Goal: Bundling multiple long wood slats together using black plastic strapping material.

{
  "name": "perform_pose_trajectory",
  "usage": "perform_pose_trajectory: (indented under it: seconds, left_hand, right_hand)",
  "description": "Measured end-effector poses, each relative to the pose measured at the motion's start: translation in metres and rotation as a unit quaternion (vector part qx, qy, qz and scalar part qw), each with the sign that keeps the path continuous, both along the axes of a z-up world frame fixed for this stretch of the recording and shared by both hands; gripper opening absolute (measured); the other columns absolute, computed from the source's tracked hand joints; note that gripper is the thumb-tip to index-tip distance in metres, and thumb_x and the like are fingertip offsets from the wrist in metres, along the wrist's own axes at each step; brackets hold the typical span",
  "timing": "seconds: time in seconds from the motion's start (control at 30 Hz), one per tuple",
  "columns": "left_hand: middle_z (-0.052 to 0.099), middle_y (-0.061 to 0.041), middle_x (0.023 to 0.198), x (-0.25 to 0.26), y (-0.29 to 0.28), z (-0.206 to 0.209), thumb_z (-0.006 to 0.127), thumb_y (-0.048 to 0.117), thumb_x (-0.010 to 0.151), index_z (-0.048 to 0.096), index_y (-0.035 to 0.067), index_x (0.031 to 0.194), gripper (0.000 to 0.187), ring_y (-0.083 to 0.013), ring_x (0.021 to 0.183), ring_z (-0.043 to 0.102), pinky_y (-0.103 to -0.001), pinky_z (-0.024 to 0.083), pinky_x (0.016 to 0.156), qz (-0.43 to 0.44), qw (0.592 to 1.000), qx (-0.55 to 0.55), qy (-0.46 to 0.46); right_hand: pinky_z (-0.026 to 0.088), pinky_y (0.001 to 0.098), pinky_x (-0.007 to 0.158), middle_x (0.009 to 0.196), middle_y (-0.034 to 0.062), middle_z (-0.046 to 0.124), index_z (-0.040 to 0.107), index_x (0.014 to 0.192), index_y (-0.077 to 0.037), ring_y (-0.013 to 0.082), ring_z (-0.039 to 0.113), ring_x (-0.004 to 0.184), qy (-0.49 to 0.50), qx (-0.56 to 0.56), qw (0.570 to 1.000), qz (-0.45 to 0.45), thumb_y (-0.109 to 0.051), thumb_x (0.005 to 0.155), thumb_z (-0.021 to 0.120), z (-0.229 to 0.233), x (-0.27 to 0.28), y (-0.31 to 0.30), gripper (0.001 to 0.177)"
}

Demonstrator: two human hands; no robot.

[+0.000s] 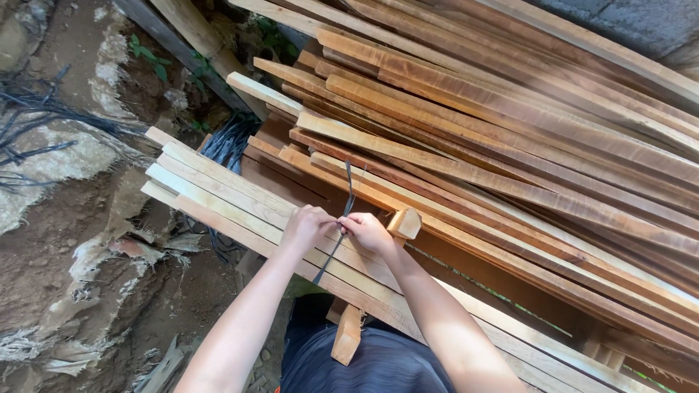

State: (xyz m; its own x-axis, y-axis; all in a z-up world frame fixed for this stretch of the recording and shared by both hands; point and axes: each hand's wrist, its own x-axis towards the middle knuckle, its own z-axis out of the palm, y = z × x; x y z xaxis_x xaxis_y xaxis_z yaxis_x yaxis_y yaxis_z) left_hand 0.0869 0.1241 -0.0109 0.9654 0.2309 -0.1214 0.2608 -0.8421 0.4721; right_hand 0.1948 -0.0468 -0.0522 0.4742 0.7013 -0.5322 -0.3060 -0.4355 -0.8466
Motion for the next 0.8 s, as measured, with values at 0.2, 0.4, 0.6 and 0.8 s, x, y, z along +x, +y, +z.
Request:
perform_pose_trajectory:
  seconds: [0.2, 0.4, 0.6, 0.8]
  left_hand:
    - [0.074, 0.014, 0.094, -0.026, -0.009, 0.017, 0.07, 0.036, 0.089, 0.078, 0.034, 0.093, 0.01, -0.0121, 0.105, 0.059, -0.036, 0.041, 0.098, 0.003, 0.994, 0.086, 0.06]
    - [0.052, -0.003, 0.151, 0.006, -0.013, 0.043, 0.065, 0.039, 0.094, 0.047, 0.028, 0.152, 0.062, -0.0335, 0.15, 0.033, -0.06, 0.022, 0.12, 0.014, 0.979, -0.034, 0.202]
    - [0.071, 0.005, 0.119, 0.031, -0.009, -0.001, 0.061, 0.023, 0.094, 0.064, 0.029, 0.099, 0.008, -0.0272, 0.133, 0.055, -0.064, 0.021, 0.121, -0.039, 0.959, -0.048, 0.277]
    - [0.073, 0.01, 0.104, 0.015, 0.003, -0.007, 0.072, 0.034, 0.089, 0.079, 0.035, 0.094, 0.009, -0.0178, 0.116, 0.062, -0.052, 0.035, 0.118, -0.013, 0.987, 0.021, 0.161]
  right_hand:
    - [0.053, 0.0168, 0.069, 0.076, -0.0016, 0.074, 0.079, 0.086, -0.011, 0.0034, 0.064, 0.071, 0.052, 0.05, 0.995, -0.064, -0.022, 0.096, 0.067, 0.0, -0.007, 0.0, 0.019]
    - [0.056, 0.0225, 0.069, 0.074, 0.0005, 0.072, 0.079, 0.08, -0.011, 0.0077, 0.064, 0.071, 0.006, 0.05, 0.999, -0.021, -0.025, 0.096, 0.07, -0.01, -0.004, 0.002, 0.023]
    - [0.054, 0.0228, 0.073, 0.073, -0.0032, 0.069, 0.08, 0.081, -0.014, 0.0066, 0.062, 0.073, 0.023, 0.039, 0.999, -0.026, -0.028, 0.093, 0.072, -0.002, -0.003, 0.003, 0.02]
    - [0.052, 0.0183, 0.068, 0.069, -0.0015, 0.073, 0.079, 0.084, -0.012, 0.005, 0.064, 0.068, 0.082, 0.049, 0.993, -0.071, -0.025, 0.09, 0.074, 0.005, -0.003, 0.002, 0.015]
